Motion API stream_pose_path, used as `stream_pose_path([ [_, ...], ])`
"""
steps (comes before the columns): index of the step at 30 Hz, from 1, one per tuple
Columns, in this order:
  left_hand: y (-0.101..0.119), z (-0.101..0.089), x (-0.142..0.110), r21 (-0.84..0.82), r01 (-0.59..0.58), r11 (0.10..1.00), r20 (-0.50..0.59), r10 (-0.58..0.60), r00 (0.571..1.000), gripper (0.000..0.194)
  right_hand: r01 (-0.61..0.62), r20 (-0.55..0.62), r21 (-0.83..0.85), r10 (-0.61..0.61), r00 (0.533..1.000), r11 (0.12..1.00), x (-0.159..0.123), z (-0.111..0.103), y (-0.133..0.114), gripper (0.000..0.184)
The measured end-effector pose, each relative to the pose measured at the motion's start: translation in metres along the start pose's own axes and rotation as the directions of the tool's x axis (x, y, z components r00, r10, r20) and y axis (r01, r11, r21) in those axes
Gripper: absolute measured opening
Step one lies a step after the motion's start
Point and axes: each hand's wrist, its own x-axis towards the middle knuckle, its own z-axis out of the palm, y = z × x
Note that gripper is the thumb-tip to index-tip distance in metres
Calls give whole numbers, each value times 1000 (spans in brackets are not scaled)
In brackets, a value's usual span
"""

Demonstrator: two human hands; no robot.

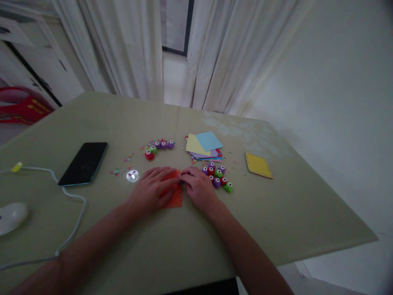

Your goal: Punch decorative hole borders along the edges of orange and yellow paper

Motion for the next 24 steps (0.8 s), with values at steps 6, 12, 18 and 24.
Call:
stream_pose_path([
  [6, 4, 0, 2, -15, -54, 998, -40, 53, 998, 40, -70, -42, -40, 68, 997, 997, 8, 6, -6, 28],
  [12, 4, -5, 2, -81, -29, 996, -101, 21, 995, 40, 5, -104, -144, -20, 994, 990, 10, 10, -14, 23],
  [18, -6, -2, 0, -78, 112, 991, -84, -118, 989, 42, -4, -78, -219, -14, 997, 976, 2, 3, -8, 18],
  [24, -10, 5, -1, -39, 148, 988, 6, -148, 989, 47, -61, -121, -261, 30, 992, 963, 0, 1, -4, 19],
])
